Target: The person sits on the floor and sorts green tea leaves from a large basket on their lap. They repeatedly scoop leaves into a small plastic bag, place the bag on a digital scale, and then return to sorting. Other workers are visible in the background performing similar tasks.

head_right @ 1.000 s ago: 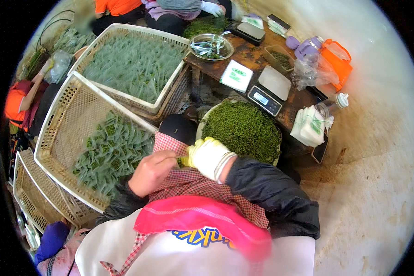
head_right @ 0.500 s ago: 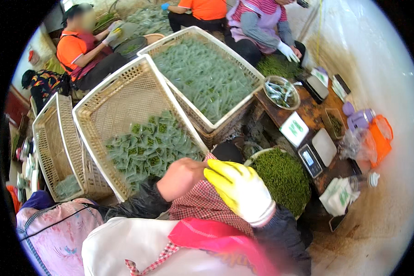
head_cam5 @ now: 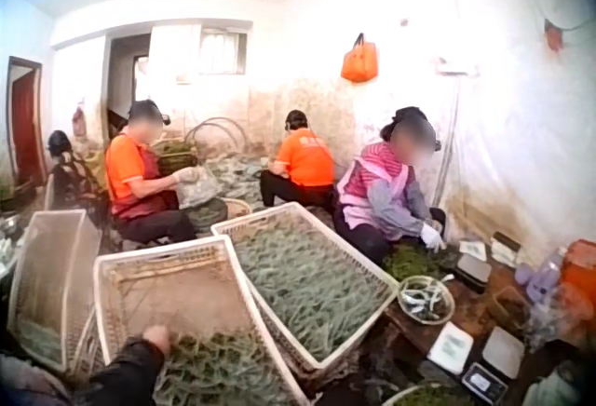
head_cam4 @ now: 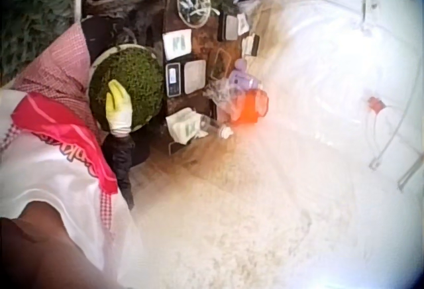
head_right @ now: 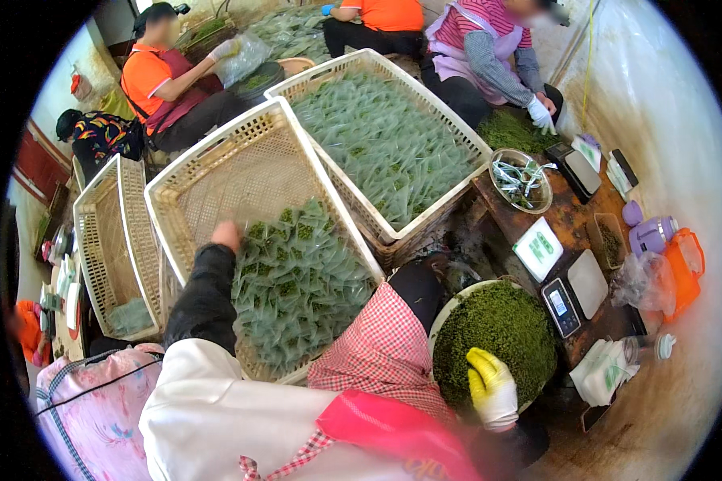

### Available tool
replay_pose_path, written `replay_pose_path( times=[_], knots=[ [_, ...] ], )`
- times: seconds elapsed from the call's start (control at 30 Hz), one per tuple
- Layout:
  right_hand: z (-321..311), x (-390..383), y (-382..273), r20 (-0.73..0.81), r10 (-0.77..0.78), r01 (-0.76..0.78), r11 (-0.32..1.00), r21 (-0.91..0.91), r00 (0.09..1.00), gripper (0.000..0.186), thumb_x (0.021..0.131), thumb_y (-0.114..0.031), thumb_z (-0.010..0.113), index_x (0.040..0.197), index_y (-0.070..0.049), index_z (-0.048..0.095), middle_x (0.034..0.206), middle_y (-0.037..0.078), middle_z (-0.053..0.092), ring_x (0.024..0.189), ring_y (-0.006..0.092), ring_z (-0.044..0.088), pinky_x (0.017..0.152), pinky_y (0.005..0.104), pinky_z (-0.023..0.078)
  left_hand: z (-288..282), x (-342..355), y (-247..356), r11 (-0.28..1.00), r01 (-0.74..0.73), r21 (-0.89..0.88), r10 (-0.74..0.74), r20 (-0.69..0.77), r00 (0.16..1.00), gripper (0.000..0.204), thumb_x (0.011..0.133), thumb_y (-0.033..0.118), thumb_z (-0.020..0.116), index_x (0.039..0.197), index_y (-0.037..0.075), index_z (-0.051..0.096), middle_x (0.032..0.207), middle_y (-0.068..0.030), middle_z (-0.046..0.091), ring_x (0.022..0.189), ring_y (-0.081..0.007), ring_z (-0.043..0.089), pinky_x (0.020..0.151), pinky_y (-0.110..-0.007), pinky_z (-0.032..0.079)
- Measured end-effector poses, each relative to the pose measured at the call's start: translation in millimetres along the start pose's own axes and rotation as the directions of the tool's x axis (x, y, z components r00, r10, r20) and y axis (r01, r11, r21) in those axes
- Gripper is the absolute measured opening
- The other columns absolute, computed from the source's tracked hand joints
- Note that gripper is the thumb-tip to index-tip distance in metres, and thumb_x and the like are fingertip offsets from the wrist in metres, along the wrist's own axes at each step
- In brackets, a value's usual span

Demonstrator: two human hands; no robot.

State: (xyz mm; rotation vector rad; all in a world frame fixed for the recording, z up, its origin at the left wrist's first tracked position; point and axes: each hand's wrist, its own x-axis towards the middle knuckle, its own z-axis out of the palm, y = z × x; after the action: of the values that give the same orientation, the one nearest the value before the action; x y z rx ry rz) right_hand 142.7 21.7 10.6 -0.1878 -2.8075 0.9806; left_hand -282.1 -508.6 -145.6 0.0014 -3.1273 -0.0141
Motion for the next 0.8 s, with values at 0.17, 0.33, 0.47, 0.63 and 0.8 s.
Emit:
replay_pose_path(
  times=[0.17,0.33,0.47,0.63,0.8],
  knots=[
    [20,-12,11,0.075,-0.010,0.010,1.000,-0.002,0.997,0.028,0.082,-0.005,0.063,0.110,-0.005,0.066,0.112,0.015,0.065,0.104,0.0327,0.062,0.090,0.0376,0.050,-30,-7,23,0.983,-0.185,0.011,0.179,0.196,0.964,0.026,0.084,0.026,0.055,0.090,0.007,0.072,0.094,-0.0177,0.069,0.091,-0.0376,0.065,0.091,-0.056,0.042],
    [32,-20,33,0.114,-0.044,0.045,0.999,-0.004,0.992,0.030,0.084,-0.013,0.059,0.114,-0.006,0.063,0.116,0.015,0.062,0.104,0.0344,0.060,0.090,0.0404,0.049,-132,-33,168,0.893,-0.356,0.275,0.397,-0.109,0.911,0.015,0.083,0.010,0.055,0.082,0.009,0.069,0.082,-0.0134,0.066,0.085,-0.0297,0.065,0.085,-0.052,0.041],
    [33,-24,34,0.053,-0.022,0.023,1.000,-0.018,0.998,0.031,0.082,-0.010,0.060,0.113,-0.007,0.064,0.116,0.014,0.063,0.103,0.0337,0.060,0.089,0.0401,0.049,-164,-76,357,0.342,-0.939,0.026,0.807,-0.520,0.280,0.002,0.071,0.007,0.059,0.071,0.009,0.059,0.074,-0.0092,0.058,0.074,-0.0278,0.060,0.080,-0.043,0.045],
    [31,-36,29,0.061,0.023,-0.024,1.000,0.013,0.998,0.030,0.081,-0.008,0.063,0.111,-0.008,0.065,0.114,0.013,0.064,0.102,0.0328,0.062,0.088,0.0389,0.051,-116,-156,546,0.062,-0.997,0.048,0.831,-0.555,0.025,0.022,0.086,0.027,0.060,0.092,0.006,0.063,0.102,-0.0113,0.060,0.111,-0.0290,0.053,0.100,-0.054,0.033],
    [36,-46,30,0.128,0.070,-0.069,0.998,-0.010,0.989,0.026,0.084,-0.011,0.060,0.110,-0.009,0.065,0.115,0.014,0.064,0.098,0.0354,0.063,0.084,0.0403,0.052,-54,-160,626,0.229,-0.953,0.199,0.944,-0.282,0.168,0.024,0.085,0.023,0.060,0.099,0.004,0.063,0.102,-0.0142,0.059,0.101,-0.0305,0.056,0.089,-0.045,0.040]
  ],
)
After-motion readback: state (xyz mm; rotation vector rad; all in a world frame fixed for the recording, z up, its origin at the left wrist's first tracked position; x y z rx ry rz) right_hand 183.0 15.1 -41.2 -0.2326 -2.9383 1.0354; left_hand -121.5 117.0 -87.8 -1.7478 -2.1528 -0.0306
